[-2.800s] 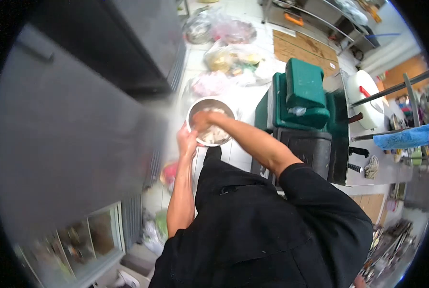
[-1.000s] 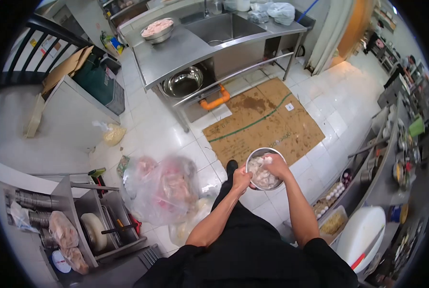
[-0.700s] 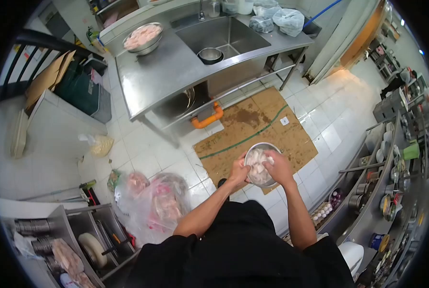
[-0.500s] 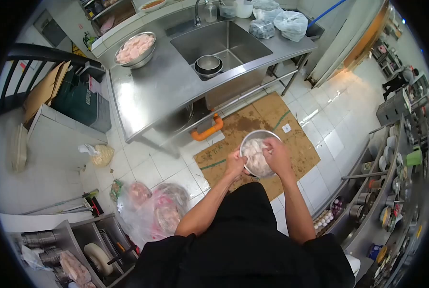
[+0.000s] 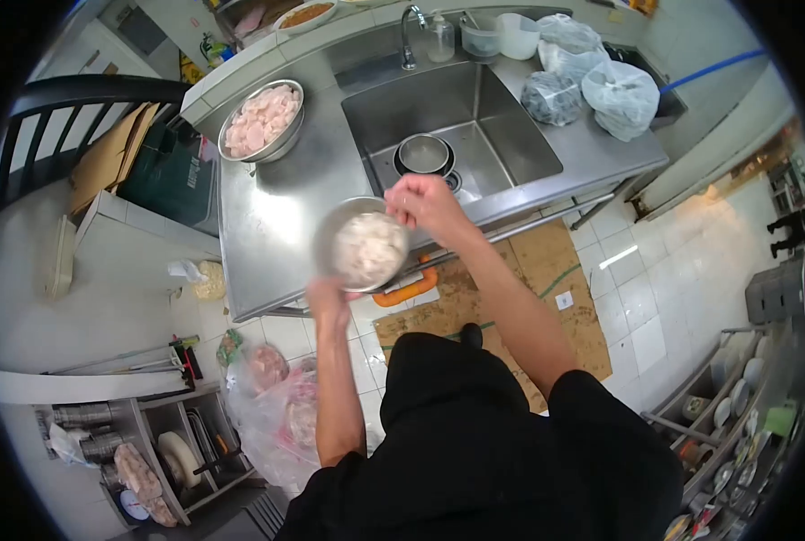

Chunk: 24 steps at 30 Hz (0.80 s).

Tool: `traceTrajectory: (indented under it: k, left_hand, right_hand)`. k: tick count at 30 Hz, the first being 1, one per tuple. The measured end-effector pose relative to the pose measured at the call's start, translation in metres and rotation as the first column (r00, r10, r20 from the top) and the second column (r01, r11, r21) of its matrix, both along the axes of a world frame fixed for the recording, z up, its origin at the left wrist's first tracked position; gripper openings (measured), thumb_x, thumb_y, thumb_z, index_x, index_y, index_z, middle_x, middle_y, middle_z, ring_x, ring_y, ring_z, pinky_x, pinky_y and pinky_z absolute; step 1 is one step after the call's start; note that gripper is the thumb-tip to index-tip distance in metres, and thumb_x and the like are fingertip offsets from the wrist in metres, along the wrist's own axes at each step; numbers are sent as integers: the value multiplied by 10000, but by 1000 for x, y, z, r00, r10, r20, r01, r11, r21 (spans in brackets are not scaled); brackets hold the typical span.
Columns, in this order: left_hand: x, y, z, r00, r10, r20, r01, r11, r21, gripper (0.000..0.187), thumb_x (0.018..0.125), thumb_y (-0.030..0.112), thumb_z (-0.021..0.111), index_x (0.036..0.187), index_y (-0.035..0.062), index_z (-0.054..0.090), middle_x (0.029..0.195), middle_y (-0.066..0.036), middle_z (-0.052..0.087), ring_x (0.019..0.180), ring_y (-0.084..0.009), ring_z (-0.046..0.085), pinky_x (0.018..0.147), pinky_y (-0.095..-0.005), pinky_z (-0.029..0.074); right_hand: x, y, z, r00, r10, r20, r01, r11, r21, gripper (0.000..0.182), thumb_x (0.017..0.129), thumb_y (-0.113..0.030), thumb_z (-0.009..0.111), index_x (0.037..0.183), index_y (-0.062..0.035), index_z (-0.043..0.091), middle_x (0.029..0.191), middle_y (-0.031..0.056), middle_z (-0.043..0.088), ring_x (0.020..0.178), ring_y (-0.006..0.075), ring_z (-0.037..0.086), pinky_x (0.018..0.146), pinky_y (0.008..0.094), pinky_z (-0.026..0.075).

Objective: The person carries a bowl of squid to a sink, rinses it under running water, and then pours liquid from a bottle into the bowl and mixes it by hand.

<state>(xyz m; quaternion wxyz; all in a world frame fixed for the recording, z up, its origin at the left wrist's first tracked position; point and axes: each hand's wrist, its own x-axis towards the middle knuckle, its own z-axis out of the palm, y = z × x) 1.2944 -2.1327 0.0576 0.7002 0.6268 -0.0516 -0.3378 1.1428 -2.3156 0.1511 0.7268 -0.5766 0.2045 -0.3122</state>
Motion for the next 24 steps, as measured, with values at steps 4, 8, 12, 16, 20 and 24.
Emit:
traceTrajectory:
  k: [4, 8, 12, 16, 20, 24]
  left_hand:
    - [63, -14, -2, 956, 283, -79, -291, 950, -110, 125, 689, -64, 536, 773, 3, 473, 711, -117, 537, 539, -243, 569, 442, -360, 563]
    - [115, -29, -22, 927, 373, -32, -374, 927, -33, 120, 701, -33, 535, 812, -4, 503, 815, -129, 550, 600, -255, 578, 439, -358, 558]
    - [153, -42, -41, 886, 461, -48, -463, 885, -47, 126, 697, -34, 527, 814, 3, 498, 779, -108, 554, 607, -224, 573, 438, -335, 546]
    - [154, -44, -50, 862, 501, -76, -505, 862, -46, 164, 706, -21, 530, 866, 5, 508, 802, -98, 567, 572, -201, 577, 408, -312, 509]
    - [141, -46, -45, 804, 594, -42, -592, 805, 42, 227, 754, -3, 531, 981, 8, 531, 828, -83, 575, 609, -190, 590, 430, -285, 499]
    - [115, -45, -35, 776, 628, -56, -625, 778, 57, 130, 850, 105, 576, 928, 26, 509, 924, -82, 565, 780, -195, 598, 628, -296, 539]
  right_hand:
    - [20, -107, -28, 994, -39, -101, 44, 998, 44, 247, 864, -214, 625, 668, -78, 561, 615, 16, 562, 519, 73, 488, 457, 208, 368]
    - [34, -214, -166, 878, -255, -406, 153, 952, -265, 167, 796, -155, 606, 669, -53, 570, 600, 61, 575, 509, 136, 543, 455, 285, 428]
    - [25, -271, -213, 316, -217, -924, -396, 855, -336, 179, 715, -73, 503, 774, 4, 654, 759, 197, 648, 660, 292, 648, 667, 424, 517]
    - [59, -351, -219, 244, -347, -906, -470, 775, -423, 217, 728, -125, 542, 840, 12, 668, 1015, 238, 627, 925, 325, 629, 800, 433, 500]
    - [123, -413, -172, 253, -497, -830, -316, 768, -556, 295, 780, -179, 550, 1015, -27, 643, 1072, 227, 615, 1025, 385, 584, 883, 453, 473]
    - [214, -484, -136, 287, -474, -832, -439, 707, -554, 398, 776, -247, 626, 1129, -68, 586, 1198, 182, 569, 1132, 351, 535, 937, 454, 449]
